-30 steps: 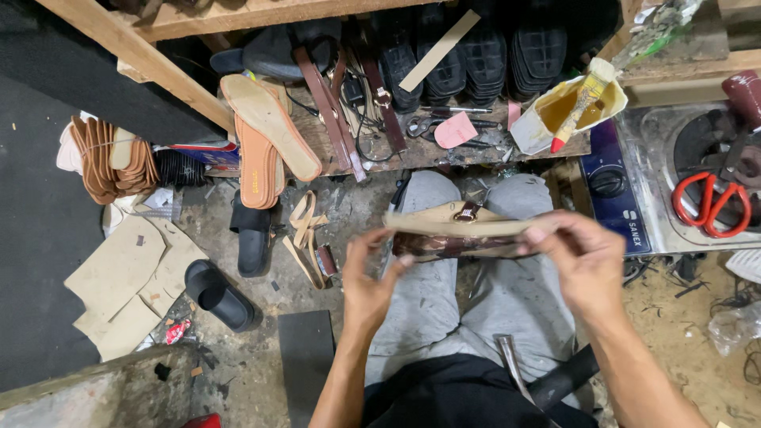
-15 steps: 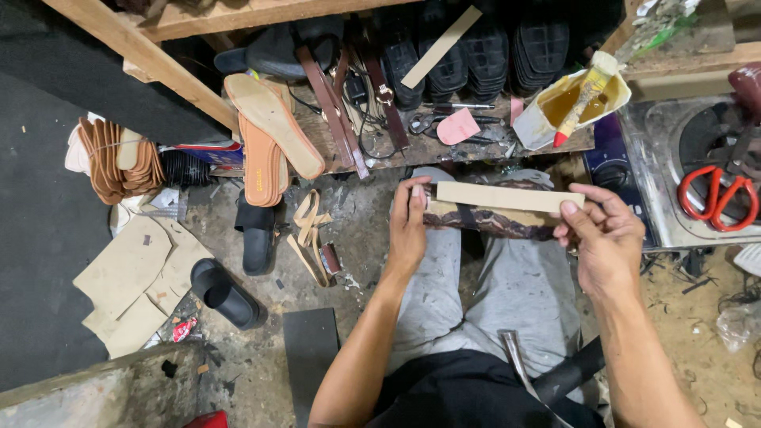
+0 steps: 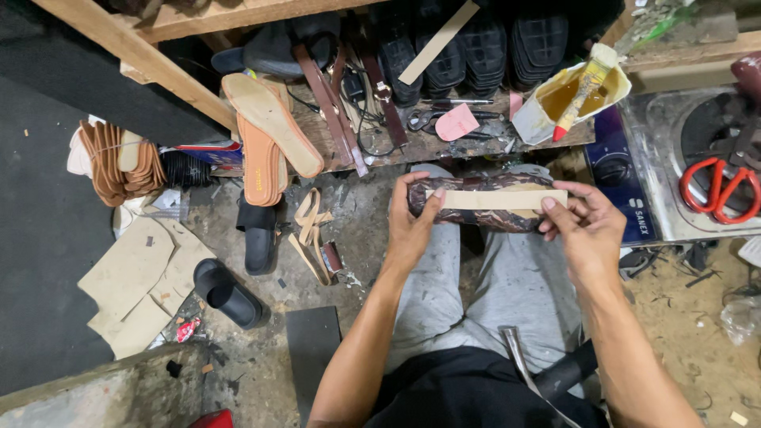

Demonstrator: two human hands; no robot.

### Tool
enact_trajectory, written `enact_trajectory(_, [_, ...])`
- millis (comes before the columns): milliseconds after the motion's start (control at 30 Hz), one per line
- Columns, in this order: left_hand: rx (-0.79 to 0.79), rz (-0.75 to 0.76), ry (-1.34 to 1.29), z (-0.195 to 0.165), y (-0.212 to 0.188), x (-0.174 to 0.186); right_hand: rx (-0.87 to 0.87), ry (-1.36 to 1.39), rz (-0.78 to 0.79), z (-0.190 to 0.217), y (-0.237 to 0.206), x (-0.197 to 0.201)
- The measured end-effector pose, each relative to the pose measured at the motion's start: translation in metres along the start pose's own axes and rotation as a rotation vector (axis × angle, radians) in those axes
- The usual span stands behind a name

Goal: The person fits a buckled strap around a shoe upper mounted on a last, hammers the upper to set it, brushes glue onto the sole area, and presses and aligns the insole into the shoe while seated at a workbench.

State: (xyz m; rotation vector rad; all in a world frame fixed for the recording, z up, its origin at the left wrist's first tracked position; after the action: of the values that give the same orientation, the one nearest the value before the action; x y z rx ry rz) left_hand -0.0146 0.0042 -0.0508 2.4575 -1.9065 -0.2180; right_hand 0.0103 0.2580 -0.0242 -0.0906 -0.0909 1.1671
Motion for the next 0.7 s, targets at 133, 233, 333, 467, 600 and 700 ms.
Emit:
enact_trajectory(133, [0.012, -0.065, 0.065, 0.006, 0.002, -0.001, 0.361, -0.511, -0.016, 0.008, -0.009, 0.032])
enact_trajectory(233, [0.112, -0.081, -0.068, 0.009, 0.007, -0.001, 0.262, -1.011, 0.208, -0.003, -0.023, 0.083])
enact_trajectory(333, [0.212, -0.084, -0.164, 0.011, 0.009, -0.001, 0.406, -1.387, 0.733, -0.029, -0.07, 0.117])
enact_trajectory(467, [0.174, -0.1, -0.147, 0.015, 0.008, -0.003, 0.685, -1.234, 0.769, -0.032, -0.127, 0.116])
enact_trajectory(600, [0.123, -0.094, -0.161, 0.017, 0.006, -0.008, -0.015, -1.677, 1.097, -0.001, -0.109, 0.091])
enact_trajectory(700, [0.147, -0.083, -0.196, 0.016, 0.006, -0.013, -0.072, -1.482, 0.854, 0.041, -0.09, 0.062])
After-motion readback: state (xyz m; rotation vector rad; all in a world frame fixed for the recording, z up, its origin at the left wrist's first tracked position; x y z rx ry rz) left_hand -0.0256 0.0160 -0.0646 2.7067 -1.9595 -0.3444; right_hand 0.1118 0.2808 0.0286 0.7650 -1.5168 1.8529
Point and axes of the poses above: each hand's wrist, its own y-axis towards the middle knuckle, its own x-axis out of the back of the hand, z = x × y, the point moved 2 cm from there along y, towards the middle knuckle, and after that the axes turned 8 degrees about -z, right-handed, at the moved point
